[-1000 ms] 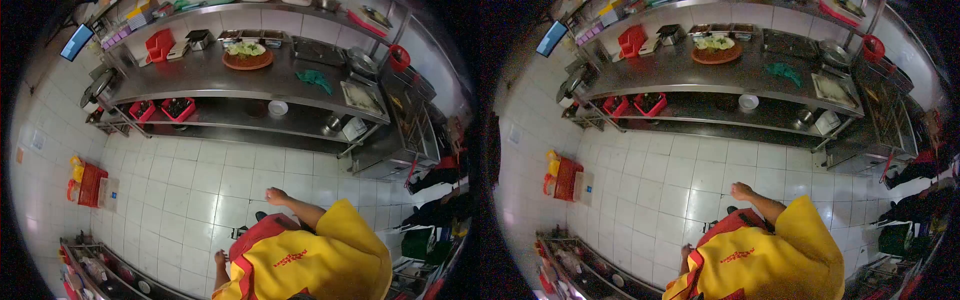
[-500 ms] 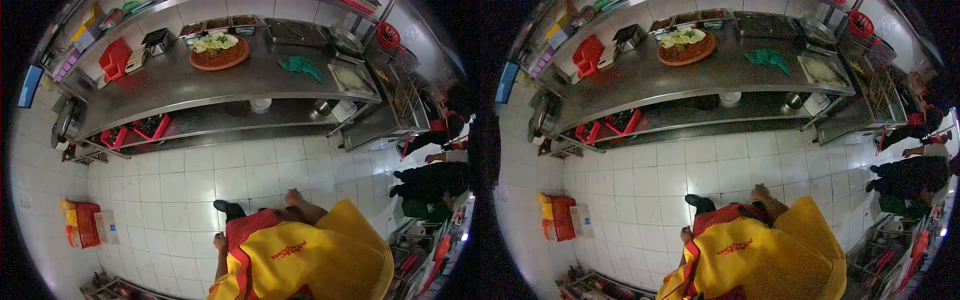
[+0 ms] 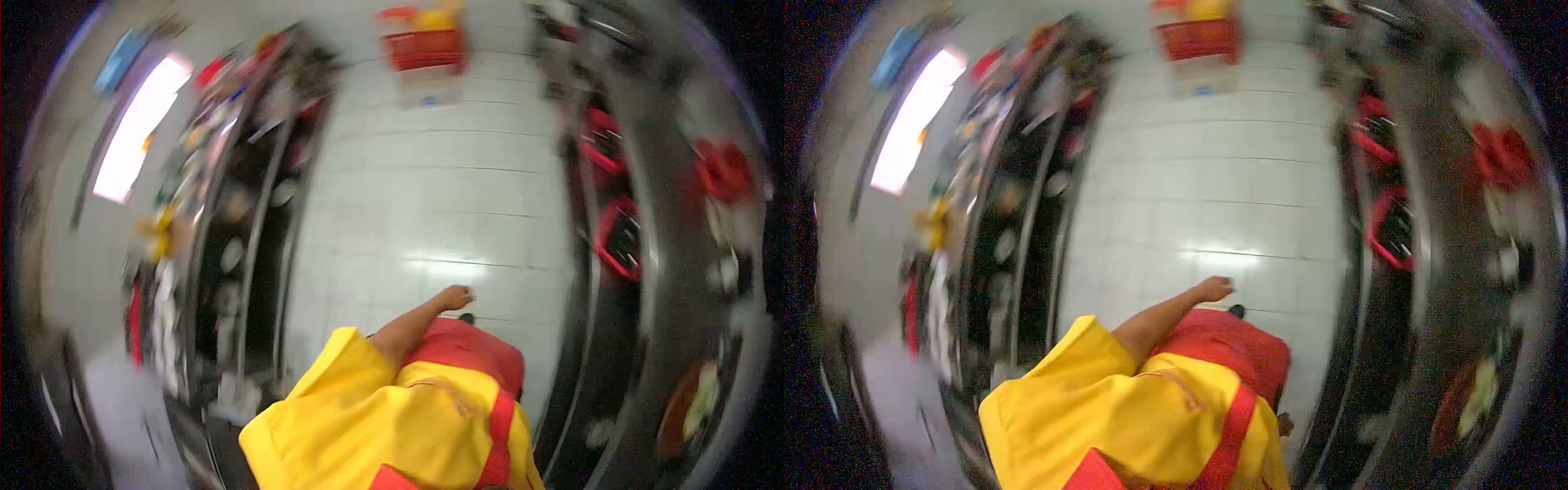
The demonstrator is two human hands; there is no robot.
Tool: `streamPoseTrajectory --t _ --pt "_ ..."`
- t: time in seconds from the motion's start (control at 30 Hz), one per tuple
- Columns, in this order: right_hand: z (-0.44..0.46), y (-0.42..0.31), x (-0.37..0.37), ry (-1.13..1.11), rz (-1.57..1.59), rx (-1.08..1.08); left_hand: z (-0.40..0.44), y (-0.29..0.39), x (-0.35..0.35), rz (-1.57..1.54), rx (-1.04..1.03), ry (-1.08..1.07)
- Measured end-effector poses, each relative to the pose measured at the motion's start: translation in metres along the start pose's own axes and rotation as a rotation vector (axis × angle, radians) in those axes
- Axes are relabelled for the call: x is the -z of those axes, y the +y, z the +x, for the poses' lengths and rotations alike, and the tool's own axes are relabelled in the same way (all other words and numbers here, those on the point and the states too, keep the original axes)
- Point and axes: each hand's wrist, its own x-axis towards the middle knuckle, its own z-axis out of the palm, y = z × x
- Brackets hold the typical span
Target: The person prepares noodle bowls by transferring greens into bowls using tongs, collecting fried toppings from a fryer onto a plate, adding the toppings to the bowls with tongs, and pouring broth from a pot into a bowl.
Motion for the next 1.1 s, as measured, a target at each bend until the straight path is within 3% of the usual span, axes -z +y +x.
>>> streamPoseTrajectory --t 0.03,0.07,0.13,0.17,0.2,0.27,0.33,0.37,0.43,0.5,0.57,0.6,0.63,0.67,0.7,0.77,0.83,0.9,0.97,1.1 --pt "0.037 -0.027 0.002 0.020 -0.024 0.068 -0.023 0.073 0.062 -0.108 0.244 0.102" --pt "0.077 -0.054 0.003 0.059 -0.043 0.145 -0.035 0.102 0.088 -0.162 0.326 0.166" --pt "0.150 -0.109 0.001 0.177 -0.028 0.299 -0.057 0.111 0.100 -0.231 0.435 0.250" --pt "0.178 -0.148 0.024 -0.128 0.103 0.307 -0.061 0.108 0.111 -0.286 0.486 0.290" --pt "0.200 -0.192 0.050 -0.431 0.225 0.262 -0.073 0.108 0.108 -0.339 0.530 0.335" --pt "0.217 -0.286 0.084 -0.491 0.313 0.160 -0.104 0.095 0.095 -0.376 0.729 0.422" --pt "0.280 -0.332 0.081 -0.452 0.210 0.358 -0.151 0.093 0.060 -0.367 0.918 0.631" --pt "0.308 -0.356 0.080 -0.440 0.159 0.383 -0.172 0.099 0.043 -0.452 1.131 0.654" --pt "0.336 -0.407 0.087 -0.487 0.148 0.421 -0.207 0.123 0.005 -0.334 1.431 0.551" --pt "0.360 -0.436 0.089 -0.566 0.183 0.439 -0.219 0.169 -0.037 -0.290 1.573 0.547" --pt "0.407 -0.449 0.056 -0.574 0.118 0.616 -0.213 0.198 -0.085 -0.451 1.542 0.356" --pt "0.419 -0.456 0.048 -0.592 0.128 0.621 -0.191 0.235 -0.073 -0.814 1.586 0.294" --pt "0.432 -0.455 0.038 -0.566 0.012 0.804 -0.172 0.261 -0.071 -0.818 1.445 0.177" --pt "0.436 -0.458 0.033 -0.515 -0.094 0.986 -0.150 0.273 -0.095 -0.579 1.367 0.250" --pt "0.433 -0.461 0.040 -0.530 -0.134 0.954 -0.135 0.291 -0.112 -0.672 1.230 0.527" --pt "0.418 -0.458 0.053 -0.631 -0.170 0.752 -0.126 0.294 -0.125 -0.754 1.073 0.810" --pt "0.409 -0.453 0.068 -0.706 -0.254 0.684 -0.122 0.266 -0.150 -0.655 1.320 0.485" --pt "0.406 -0.453 0.081 -0.786 -0.421 0.760 -0.114 0.285 -0.108 -0.544 1.347 0.356" --pt "0.387 -0.453 0.090 -0.679 -0.393 0.572 -0.096 0.283 -0.084 -0.530 1.336 0.418" --pt "0.420 -0.424 0.068 -0.642 -0.069 0.584 -0.065 0.225 -0.073 -0.573 1.165 0.446"
